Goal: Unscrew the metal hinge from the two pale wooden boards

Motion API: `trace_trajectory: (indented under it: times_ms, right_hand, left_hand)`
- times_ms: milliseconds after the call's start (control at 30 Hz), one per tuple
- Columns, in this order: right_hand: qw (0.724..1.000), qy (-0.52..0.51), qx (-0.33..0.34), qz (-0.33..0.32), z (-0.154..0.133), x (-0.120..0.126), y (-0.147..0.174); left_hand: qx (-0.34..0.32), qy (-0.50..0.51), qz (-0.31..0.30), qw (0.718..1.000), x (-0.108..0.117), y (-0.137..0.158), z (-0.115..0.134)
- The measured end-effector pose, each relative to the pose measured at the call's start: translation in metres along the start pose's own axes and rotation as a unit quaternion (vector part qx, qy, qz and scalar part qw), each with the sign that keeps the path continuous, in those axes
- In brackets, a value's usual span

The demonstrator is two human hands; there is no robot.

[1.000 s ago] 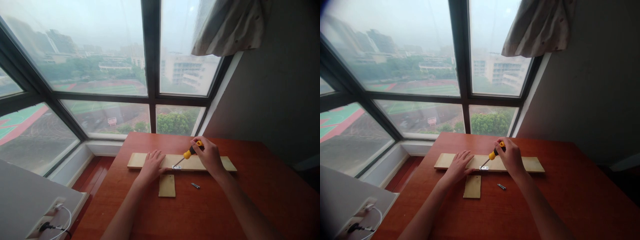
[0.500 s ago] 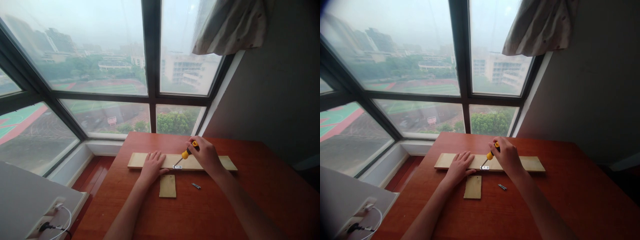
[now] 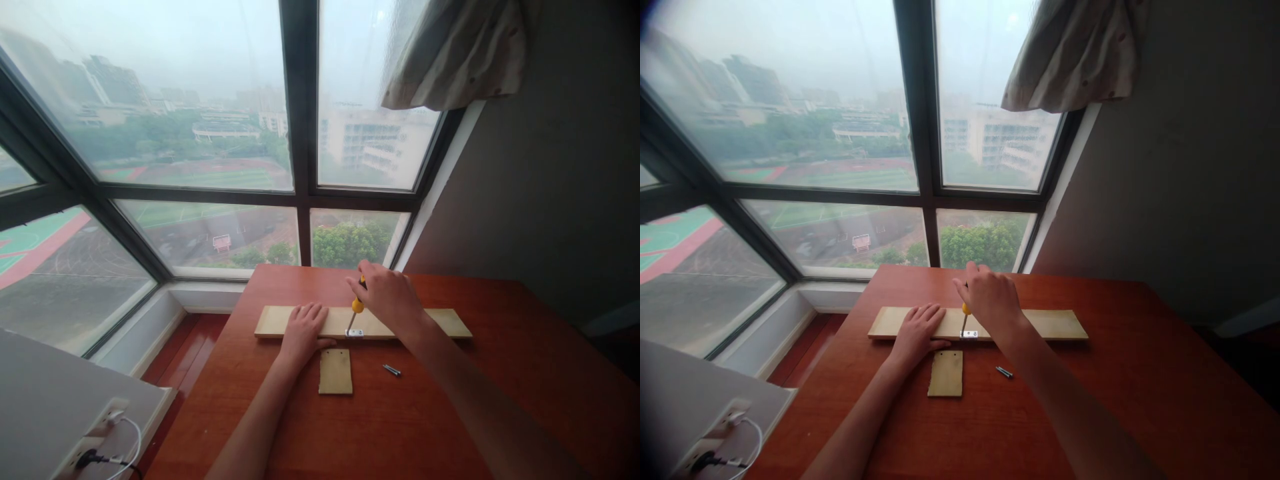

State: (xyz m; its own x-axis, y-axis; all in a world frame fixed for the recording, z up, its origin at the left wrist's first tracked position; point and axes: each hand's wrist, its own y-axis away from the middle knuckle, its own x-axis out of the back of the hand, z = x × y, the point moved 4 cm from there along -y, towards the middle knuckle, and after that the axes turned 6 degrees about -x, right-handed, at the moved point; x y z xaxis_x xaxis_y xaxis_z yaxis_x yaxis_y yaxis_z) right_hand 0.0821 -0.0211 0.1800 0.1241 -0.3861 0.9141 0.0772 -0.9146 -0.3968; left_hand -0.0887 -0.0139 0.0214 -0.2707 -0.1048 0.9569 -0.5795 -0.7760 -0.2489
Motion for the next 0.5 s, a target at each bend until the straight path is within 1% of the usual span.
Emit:
trace_trajectory:
  times_ms: [100,167,233,300,433,500]
  right_hand:
    - [0.995,-0.088,0.038,-0.032,-0.001,0.0,0.002]
    - [0.984,-0.154,0.07,-0.054,0.0,0.001,0.004]
    - [0.974,-0.192,0.093,-0.074,0.0,0.004,0.007]
    - [0.975,-0.185,0.093,-0.082,0.001,0.007,0.009]
    - [0.995,-0.078,0.034,-0.051,0.001,0.011,0.01]
    - [0.997,-0.057,0.024,-0.044,0.0,0.01,0.01]
  left_hand:
    - [-0.005,-0.001,0.003,1.0,-0.001,0.001,0.0]
    - [-0.006,-0.003,0.004,1.0,-0.001,0.001,0.0]
    - [-0.006,-0.006,0.005,1.0,-0.001,0.001,-0.001]
    - [-0.007,-0.01,0.005,1.0,-0.002,0.001,-0.001]
    - [-0.008,-0.017,0.01,1.0,-0.003,0.002,-0.001]
    - [-0.01,-0.02,0.014,1.0,-0.004,0.003,-0.001]
